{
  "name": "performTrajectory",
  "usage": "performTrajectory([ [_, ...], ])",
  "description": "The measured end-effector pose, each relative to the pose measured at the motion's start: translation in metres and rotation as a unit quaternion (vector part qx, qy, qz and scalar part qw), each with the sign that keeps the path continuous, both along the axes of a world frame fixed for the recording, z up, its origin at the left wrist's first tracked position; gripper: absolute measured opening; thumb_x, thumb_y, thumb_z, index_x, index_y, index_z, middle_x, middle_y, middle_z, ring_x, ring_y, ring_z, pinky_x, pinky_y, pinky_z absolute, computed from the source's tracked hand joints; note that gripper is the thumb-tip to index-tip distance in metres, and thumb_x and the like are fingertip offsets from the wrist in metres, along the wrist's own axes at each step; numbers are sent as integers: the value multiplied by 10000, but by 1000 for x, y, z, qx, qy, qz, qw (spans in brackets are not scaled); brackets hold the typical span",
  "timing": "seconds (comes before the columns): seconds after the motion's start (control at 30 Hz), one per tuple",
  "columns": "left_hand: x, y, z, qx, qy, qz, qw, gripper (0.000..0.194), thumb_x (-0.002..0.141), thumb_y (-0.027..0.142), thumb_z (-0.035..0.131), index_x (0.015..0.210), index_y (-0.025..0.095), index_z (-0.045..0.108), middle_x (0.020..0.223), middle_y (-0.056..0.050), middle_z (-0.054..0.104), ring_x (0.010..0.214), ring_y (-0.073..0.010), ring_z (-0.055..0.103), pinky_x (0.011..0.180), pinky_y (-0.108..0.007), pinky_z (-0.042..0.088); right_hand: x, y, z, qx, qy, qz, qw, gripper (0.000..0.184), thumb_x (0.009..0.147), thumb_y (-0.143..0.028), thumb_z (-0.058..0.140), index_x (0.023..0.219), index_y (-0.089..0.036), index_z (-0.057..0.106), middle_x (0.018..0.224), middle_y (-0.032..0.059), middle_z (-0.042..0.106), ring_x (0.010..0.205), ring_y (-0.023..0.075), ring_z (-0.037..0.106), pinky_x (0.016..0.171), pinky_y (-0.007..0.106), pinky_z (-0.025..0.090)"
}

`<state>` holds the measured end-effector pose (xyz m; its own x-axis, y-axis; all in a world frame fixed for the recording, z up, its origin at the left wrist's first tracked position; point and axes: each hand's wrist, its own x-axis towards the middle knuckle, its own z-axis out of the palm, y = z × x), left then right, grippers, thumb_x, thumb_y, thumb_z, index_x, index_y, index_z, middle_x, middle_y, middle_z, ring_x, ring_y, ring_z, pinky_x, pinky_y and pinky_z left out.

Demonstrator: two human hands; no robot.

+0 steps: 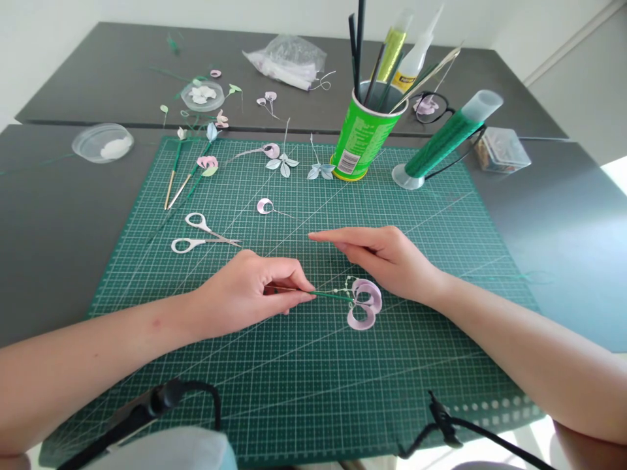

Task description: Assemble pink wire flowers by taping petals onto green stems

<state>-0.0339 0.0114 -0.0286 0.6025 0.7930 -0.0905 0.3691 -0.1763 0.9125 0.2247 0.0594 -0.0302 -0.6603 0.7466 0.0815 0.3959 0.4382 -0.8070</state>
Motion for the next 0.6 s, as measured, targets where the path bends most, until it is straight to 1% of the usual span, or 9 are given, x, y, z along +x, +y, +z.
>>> performTrajectory([
  [0.1,-2,-1,-5,7,-9,-13,1000,85,980,242,723,935,205,785,690,42,768,562,-85,686,548,-179,489,0,-1,1,24,35,16,999,390,1074,-137,485,1360,-159,748,1237,56,818,1134,163,786,987,278,637],
  [0.23,-3,-2,-7,24,-17,-21,999,67,967,207,738,937,204,799,714,46,783,589,-77,703,566,-159,500,1,-3,1,39,60,31,997,406,1062,-90,483,1369,-159,740,1288,53,801,1190,156,771,1018,257,630],
  [0.4,-1,-1,-3,65,-18,-20,998,72,942,167,765,931,216,818,731,55,791,521,-48,619,506,-154,439,1,-3,0,51,56,46,996,404,1053,-66,484,1381,-93,718,1278,74,803,1159,133,780,988,204,622],
  [0.5,0,-2,0,86,-18,-8,996,61,932,164,782,925,214,816,720,58,787,508,-45,594,496,-158,424,-1,-3,-1,51,46,34,997,397,1053,-76,487,1367,-90,730,1241,71,816,1112,119,789,952,179,615],
  [0.6,0,-2,2,89,-17,10,996,40,928,181,791,896,204,800,686,59,773,491,-49,572,479,-166,405,-1,-3,0,51,33,12,998,400,1053,-93,482,1345,-116,754,1186,61,832,955,108,797,831,186,617],
])
